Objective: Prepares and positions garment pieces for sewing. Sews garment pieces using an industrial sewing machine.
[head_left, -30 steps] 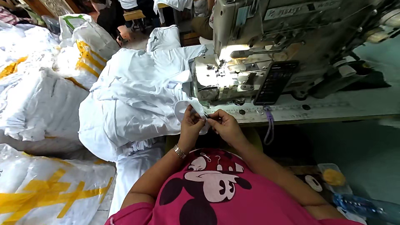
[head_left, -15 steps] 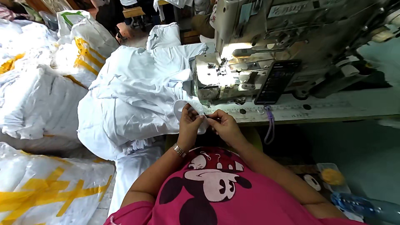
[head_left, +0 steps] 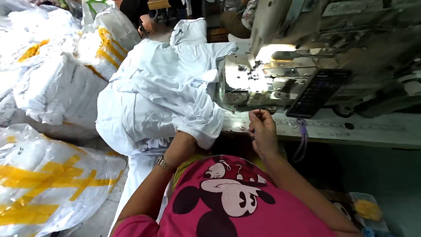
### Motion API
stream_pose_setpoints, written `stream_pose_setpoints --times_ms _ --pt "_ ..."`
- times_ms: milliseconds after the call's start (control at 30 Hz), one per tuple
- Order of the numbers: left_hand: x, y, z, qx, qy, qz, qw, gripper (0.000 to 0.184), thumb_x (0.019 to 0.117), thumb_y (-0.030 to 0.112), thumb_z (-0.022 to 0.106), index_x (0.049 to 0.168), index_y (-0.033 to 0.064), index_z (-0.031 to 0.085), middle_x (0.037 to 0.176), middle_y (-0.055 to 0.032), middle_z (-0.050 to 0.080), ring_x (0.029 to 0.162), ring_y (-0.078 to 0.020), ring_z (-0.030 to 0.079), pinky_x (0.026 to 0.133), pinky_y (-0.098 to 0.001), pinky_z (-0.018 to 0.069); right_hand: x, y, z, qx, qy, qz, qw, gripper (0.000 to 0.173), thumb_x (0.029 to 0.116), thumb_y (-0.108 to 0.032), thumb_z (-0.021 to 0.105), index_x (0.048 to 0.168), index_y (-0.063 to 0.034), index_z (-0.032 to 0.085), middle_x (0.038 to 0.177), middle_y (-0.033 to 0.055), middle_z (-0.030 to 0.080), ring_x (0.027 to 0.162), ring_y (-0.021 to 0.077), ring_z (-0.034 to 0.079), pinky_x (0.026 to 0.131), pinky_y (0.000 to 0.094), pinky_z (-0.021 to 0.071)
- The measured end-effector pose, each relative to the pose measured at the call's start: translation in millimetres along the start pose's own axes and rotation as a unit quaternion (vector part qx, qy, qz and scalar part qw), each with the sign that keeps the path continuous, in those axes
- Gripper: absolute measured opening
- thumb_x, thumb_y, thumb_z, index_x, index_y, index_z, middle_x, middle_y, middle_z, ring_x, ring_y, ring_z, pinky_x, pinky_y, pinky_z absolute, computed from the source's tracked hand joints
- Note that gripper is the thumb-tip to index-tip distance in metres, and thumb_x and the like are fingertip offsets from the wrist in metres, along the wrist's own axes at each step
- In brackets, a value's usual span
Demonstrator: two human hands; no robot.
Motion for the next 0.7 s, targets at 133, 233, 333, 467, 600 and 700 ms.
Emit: stream_pose_setpoints --times_ms 133,233,333,467,600,700 --pt "-19.5 -9.1 4.7 -0.466 0.060 -0.155 0.869 0.029 0.0934 0.010 0.068 0.119 -0.0042 0.063 0.104 -0.0068 0.073 0.096 -0.0101 0.071 0.091 -0.0315 0.0595 -10.0 11.5 24.8 -0.054 -0.102 -0.010 0.993 0.009 0.1019 -0.020 0.061 0.105 -0.0112 0.062 0.077 -0.0057 0.055 0.053 0.0008 0.044 0.049 0.0176 0.0403" --pt "-24.8 -19.9 10.2 -0.630 0.176 -0.243 0.716 0.018 0.0955 -0.001 0.062 0.114 -0.0028 0.063 0.097 -0.0073 0.072 0.090 -0.0139 0.070 0.087 -0.0349 0.0590 -18.4 2.5 48.1 -0.136 -0.219 -0.052 0.965 0.017 0.1021 -0.019 0.059 0.103 -0.0050 0.068 0.080 -0.0034 0.063 0.059 -0.0004 0.052 0.055 0.0178 0.0460" --pt "-23.3 -25.0 6.3 -0.628 0.208 -0.229 0.714 0.036 0.0922 -0.006 0.064 0.128 -0.0004 0.059 0.107 -0.0103 0.071 0.094 -0.0172 0.070 0.088 -0.0375 0.0593 -22.3 1.0 72.0 -0.177 -0.320 -0.057 0.929 0.024 0.1060 -0.019 0.053 0.116 -0.0061 0.070 0.093 0.0004 0.071 0.063 0.0019 0.057 0.058 0.0207 0.0498" --pt "-11.8 -19.5 -1.5 -0.609 0.174 -0.194 0.749 0.094 0.0867 -0.008 0.071 0.161 0.0136 0.019 0.124 -0.0134 0.066 0.096 -0.0214 0.072 0.087 -0.0406 0.0614 -2.3 5.5 90.8 -0.234 -0.326 -0.099 0.911 0.044 0.1065 -0.019 0.053 0.148 -0.0062 0.051 0.131 0.0137 0.066 0.107 0.0195 0.068 0.092 0.0416 0.0566" --pt "1.3 -16.4 -2.4 -0.574 0.163 -0.182 0.782 0.095 0.0865 -0.007 0.073 0.162 0.0123 0.019 0.126 -0.0133 0.065 0.086 -0.0193 0.072 0.081 -0.0371 0.0630 21.6 18.0 96.0 -0.291 -0.293 -0.127 0.902 0.050 0.1068 -0.019 0.052 0.154 -0.0045 0.043 0.137 0.0193 0.063 0.125 0.0304 0.063 0.107 0.0546 0.0488" --pt "9.8 -18.6 -3.9 -0.577 0.195 -0.177 0.773 0.044 0.0931 -0.002 0.068 0.136 0.0014 0.057 0.111 -0.0115 0.070 0.090 -0.0177 0.070 0.084 -0.0365 0.0606 22.5 17.4 94.1 -0.303 -0.276 -0.114 0.905 0.042 0.1060 -0.019 0.055 0.146 -0.0066 0.054 0.129 0.0172 0.067 0.116 0.0300 0.067 0.102 0.0555 0.0516"
Point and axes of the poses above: each hand's wrist, its own x-axis towards the middle knuckle, its own z-axis out of the palm, y = z × x, the point moved 5 cm from there along x, towards the middle knuckle
